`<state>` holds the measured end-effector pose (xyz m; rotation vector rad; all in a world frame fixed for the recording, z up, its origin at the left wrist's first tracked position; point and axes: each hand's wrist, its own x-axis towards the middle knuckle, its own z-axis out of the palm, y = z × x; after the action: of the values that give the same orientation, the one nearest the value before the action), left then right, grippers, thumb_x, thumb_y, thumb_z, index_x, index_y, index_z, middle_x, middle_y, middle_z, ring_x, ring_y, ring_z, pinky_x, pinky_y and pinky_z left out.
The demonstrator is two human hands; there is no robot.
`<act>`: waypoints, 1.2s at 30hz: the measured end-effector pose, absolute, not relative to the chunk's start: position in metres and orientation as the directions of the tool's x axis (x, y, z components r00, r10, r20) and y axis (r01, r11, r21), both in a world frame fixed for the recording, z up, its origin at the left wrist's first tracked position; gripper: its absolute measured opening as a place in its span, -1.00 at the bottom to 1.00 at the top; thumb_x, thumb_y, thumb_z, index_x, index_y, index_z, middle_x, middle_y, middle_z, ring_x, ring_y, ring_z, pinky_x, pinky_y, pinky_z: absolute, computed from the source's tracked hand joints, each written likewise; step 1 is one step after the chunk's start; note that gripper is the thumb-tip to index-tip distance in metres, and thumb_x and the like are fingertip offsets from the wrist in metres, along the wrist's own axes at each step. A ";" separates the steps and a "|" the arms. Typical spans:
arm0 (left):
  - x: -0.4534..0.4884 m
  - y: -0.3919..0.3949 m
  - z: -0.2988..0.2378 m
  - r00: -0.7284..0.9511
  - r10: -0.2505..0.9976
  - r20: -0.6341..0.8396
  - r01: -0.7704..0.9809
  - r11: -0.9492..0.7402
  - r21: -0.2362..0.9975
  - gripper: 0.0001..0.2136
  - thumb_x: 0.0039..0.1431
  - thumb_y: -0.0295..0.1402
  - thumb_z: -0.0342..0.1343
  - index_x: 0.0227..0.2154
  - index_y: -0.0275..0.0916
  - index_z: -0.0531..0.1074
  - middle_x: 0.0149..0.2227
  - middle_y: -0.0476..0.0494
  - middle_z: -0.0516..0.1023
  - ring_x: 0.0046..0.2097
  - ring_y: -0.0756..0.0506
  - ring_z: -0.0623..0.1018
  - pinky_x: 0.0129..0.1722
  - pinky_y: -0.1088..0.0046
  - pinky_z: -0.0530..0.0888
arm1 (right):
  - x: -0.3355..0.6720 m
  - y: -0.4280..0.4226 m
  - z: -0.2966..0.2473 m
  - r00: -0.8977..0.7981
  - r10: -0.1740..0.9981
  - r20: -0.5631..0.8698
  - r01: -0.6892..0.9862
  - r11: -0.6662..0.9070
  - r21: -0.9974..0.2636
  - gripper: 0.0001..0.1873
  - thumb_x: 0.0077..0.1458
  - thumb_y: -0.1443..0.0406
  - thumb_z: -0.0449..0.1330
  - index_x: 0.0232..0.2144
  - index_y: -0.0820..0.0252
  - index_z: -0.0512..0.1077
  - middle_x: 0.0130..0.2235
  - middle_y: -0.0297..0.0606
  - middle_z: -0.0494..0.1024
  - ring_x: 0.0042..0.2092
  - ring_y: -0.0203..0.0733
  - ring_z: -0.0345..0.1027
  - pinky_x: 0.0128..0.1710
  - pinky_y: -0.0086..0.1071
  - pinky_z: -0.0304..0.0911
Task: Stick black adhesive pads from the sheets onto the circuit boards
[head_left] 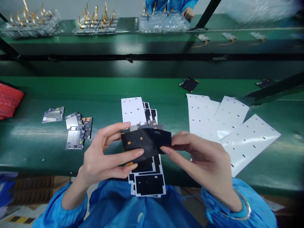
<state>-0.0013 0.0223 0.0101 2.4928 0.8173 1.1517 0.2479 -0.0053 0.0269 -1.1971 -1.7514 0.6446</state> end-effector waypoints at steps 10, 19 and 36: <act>0.003 0.130 -0.017 0.550 0.682 0.483 0.403 -0.723 0.562 -0.68 0.16 -0.36 0.30 0.00 -0.05 0.56 0.32 -0.21 0.22 0.26 -0.35 0.43 0.29 -0.13 0.35 | 0.250 0.000 -0.024 -0.432 0.825 0.365 0.789 0.542 -0.290 -0.42 0.20 -0.02 0.20 -0.02 0.40 0.53 -0.03 0.12 0.64 -0.02 0.18 0.58 -0.16 -0.10 0.58; -0.008 0.103 -0.036 0.348 0.931 0.111 0.703 -0.337 0.626 -0.69 0.28 -0.18 0.14 0.00 -0.24 0.43 0.10 -0.29 0.41 0.06 -0.22 0.53 0.14 0.07 0.47 | 0.230 -0.011 -0.089 -0.515 0.831 0.212 0.565 0.515 -0.645 -0.32 0.26 0.20 0.21 0.36 0.11 0.15 0.30 -0.09 0.37 0.37 0.00 0.12 0.38 0.14 0.04; 0.011 -0.010 -0.048 0.333 0.942 -0.035 0.235 -0.047 0.971 -0.81 0.35 -0.30 0.08 -0.37 -0.23 0.47 -0.39 -0.04 0.47 -0.40 0.01 0.51 -0.37 0.52 0.46 | 0.224 -0.003 -0.048 -0.402 0.750 0.525 0.622 0.644 -0.445 -0.59 0.22 0.30 0.26 0.11 0.16 0.42 0.21 -0.01 0.48 0.34 0.04 0.22 0.37 0.19 0.06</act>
<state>0.0114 -0.0097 -0.0481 1.5296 1.1140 0.8308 0.2236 -0.0034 -0.0480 -1.0631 -2.1468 0.2299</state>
